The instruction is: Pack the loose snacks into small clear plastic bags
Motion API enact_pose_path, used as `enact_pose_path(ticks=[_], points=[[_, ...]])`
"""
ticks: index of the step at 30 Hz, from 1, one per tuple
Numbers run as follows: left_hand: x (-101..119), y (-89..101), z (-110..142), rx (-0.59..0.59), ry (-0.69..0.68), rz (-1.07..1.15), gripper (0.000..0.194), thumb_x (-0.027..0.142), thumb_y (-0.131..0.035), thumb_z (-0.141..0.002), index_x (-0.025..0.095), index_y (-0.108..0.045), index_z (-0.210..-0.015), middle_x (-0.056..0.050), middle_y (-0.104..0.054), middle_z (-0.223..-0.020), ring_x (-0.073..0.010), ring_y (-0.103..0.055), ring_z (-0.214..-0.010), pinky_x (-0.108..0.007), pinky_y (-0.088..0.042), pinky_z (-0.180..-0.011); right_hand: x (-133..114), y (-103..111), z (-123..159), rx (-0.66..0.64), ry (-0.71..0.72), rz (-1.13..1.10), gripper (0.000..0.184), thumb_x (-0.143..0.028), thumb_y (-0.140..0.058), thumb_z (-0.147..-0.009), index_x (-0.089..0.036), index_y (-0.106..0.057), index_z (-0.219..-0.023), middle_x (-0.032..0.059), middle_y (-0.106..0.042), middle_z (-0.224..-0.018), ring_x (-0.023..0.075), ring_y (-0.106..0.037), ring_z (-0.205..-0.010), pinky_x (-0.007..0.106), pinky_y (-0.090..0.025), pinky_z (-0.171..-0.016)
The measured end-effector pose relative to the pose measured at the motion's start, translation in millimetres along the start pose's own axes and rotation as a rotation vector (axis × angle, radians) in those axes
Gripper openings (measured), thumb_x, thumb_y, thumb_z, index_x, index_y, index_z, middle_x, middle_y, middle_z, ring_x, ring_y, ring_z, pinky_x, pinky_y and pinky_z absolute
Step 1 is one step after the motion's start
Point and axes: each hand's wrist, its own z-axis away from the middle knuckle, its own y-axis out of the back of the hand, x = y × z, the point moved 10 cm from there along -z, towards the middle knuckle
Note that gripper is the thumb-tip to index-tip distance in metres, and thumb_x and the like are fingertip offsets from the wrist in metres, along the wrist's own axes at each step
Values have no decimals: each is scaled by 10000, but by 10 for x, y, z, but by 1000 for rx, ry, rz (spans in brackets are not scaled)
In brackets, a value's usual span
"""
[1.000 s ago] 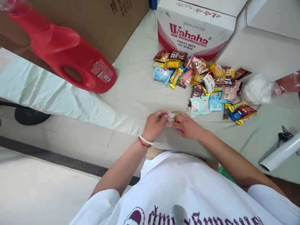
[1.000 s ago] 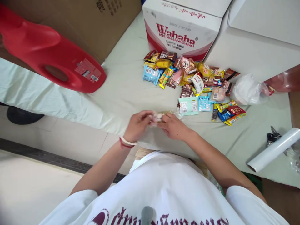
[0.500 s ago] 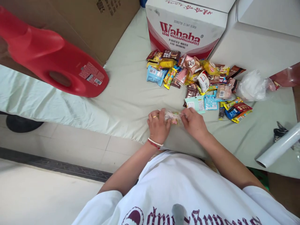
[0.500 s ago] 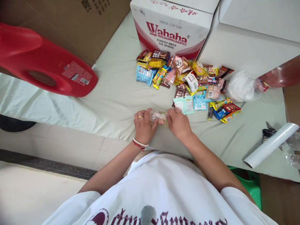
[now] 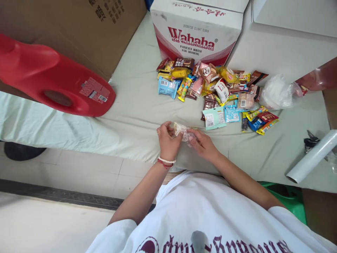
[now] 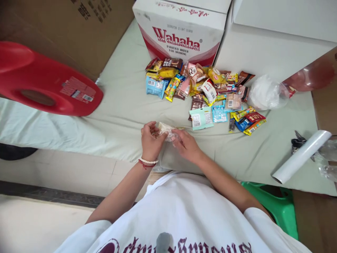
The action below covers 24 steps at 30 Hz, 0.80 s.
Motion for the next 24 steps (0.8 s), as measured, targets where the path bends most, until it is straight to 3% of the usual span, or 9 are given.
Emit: enact_pose_path(ticks=[4,7,9,12,16,18,20,22,24], points=[[378,-200,269,-195,-154,0,418,309,-723,-803,212,-624,-1197,-67,-656,-1051,-185,-639,-880,-349,-564,-853,168,77,205,58,-213,-443,498,-694,-456,-982,-256,-535,-1205,57,-641,-1055,185,-658,-846,355,-581,-772],[753,-543,694,-503,-374,57,257,299,-626,-872,239,-698,-1112,-98,-706,-1158,-230,-665,-998,-412,-557,-931,332,194,453,117,-350,-672,510,-740,-523,-926,-264,-502,-1109,22,-620,-957,184,-638,-832,319,-556,-710],[851,-779,973,-731,-427,150,213,276,-594,-867,246,-727,-1030,-106,-723,-1167,-260,-661,-1069,-461,-538,-992,430,286,653,144,-413,-722,504,-702,-633,-882,-264,-504,-1096,-3,-605,-877,174,-618,-782,300,-530,-689],[779,-1013,1133,-945,-238,438,241,277,-608,-853,223,-700,-1070,-106,-744,-1055,-250,-684,-976,-453,-565,-925,497,375,938,142,-435,-813,509,-623,-751,-829,-259,-543,-1119,-3,-623,-899,170,-622,-781,310,-522,-732],[738,-1141,1131,-1115,28,728,344,351,-666,-884,217,-622,-1198,-156,-713,-1251,-226,-733,-892,-353,-593,-722,645,696,1254,209,-478,-844,496,-511,-833,-785,-264,-614,-1156,40,-664,-1095,175,-651,-856,299,-520,-727],[659,-1072,984,-1041,54,634,302,377,-671,-901,225,-647,-1161,-147,-723,-1239,-216,-736,-861,-329,-587,-680,799,1295,1382,423,-453,-759,462,-462,-840,-778,-265,-639,-1144,45,-671,-1117,169,-652,-853,285,-521,-703],[442,-853,723,-815,52,428,229,406,-649,-921,226,-682,-1058,-103,-763,-1085,-205,-729,-826,-334,-594,-711,946,2243,1546,763,-372,-565,371,-431,-785,-822,-258,-649,-1121,53,-673,-1115,167,-656,-852,284,-526,-690],[131,-489,485,-548,45,197,232,453,-626,-923,234,-688,-970,-60,-770,-946,-209,-728,-784,-351,-598,-732,1039,3271,1736,1100,-348,-215,191,-363,-602,-953,-231,-646,-1083,82,-681,-1095,165,-665,-829,290,-525,-665],[-166,-81,348,-328,-4,-22,248,483,-615,-906,255,-689,-967,-40,-777,-916,-229,-736,-768,-369,-593,-713,1086,4110,1748,1248,-501,322,268,-245,-404,-1033,-161,-659,-1043,138,-693,-970,145,-642,-696,300,-505,-608]])
